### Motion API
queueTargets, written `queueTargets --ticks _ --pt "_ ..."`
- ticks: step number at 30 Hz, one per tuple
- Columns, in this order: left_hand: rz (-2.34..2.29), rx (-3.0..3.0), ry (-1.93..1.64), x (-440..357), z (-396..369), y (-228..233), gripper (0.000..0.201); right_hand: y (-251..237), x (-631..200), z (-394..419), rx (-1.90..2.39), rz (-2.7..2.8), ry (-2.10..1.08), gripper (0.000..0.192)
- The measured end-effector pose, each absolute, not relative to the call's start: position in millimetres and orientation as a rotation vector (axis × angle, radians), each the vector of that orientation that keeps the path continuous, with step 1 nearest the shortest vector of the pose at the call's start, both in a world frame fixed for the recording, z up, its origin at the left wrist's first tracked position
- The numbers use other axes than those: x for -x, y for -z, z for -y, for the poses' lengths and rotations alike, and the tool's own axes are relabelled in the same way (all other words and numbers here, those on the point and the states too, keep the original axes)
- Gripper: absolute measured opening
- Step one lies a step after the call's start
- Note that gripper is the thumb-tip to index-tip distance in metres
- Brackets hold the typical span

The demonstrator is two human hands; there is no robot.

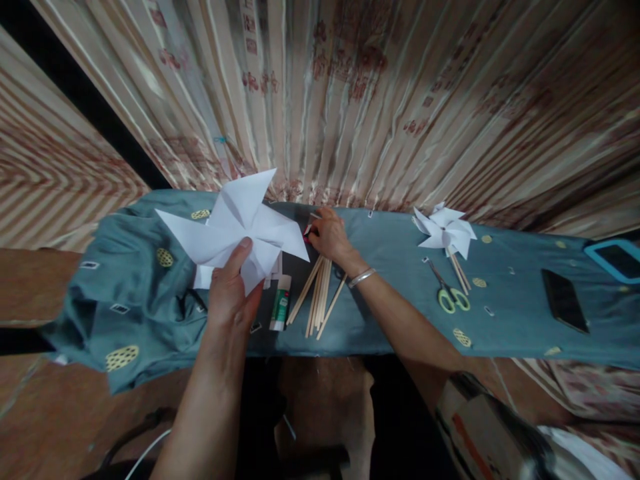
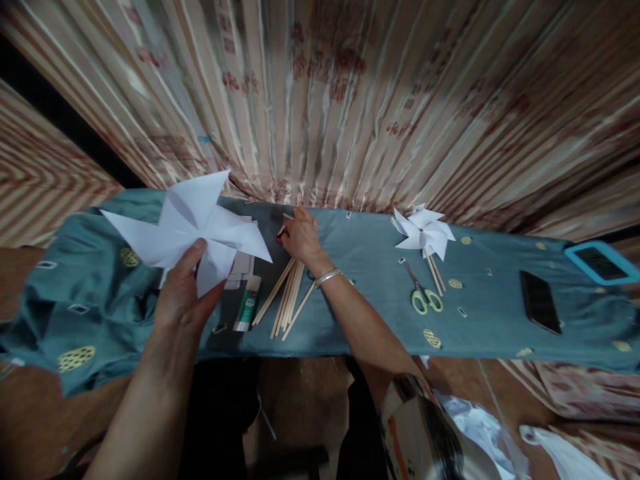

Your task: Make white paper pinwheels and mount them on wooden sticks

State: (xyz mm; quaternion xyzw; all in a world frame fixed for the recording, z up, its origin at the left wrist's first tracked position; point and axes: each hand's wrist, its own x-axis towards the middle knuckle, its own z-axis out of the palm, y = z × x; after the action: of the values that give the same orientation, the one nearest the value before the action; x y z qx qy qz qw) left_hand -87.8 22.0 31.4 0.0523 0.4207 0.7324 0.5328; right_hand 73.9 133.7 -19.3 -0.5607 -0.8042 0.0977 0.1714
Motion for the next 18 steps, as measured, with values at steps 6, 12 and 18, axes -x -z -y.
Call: queueTargets --ticks 6,12,18 --pt "-1.019 -0.092 -1.737 88.1 -22.2 -33.1 0.023 21.3 -77.1 -130.4 1.567 2.221 -0.280 0.016" --pt "-0.993 -0.109 -1.738 87.4 -20.2 -34.6 0.030 11.8 -85.7 -125.8 1.499 2.207 -0.303 0.011" --pt "-1.012 -0.114 -1.727 83.8 -20.7 -33.4 0.027 13.2 -94.3 -126.6 1.529 2.082 -0.397 0.009"
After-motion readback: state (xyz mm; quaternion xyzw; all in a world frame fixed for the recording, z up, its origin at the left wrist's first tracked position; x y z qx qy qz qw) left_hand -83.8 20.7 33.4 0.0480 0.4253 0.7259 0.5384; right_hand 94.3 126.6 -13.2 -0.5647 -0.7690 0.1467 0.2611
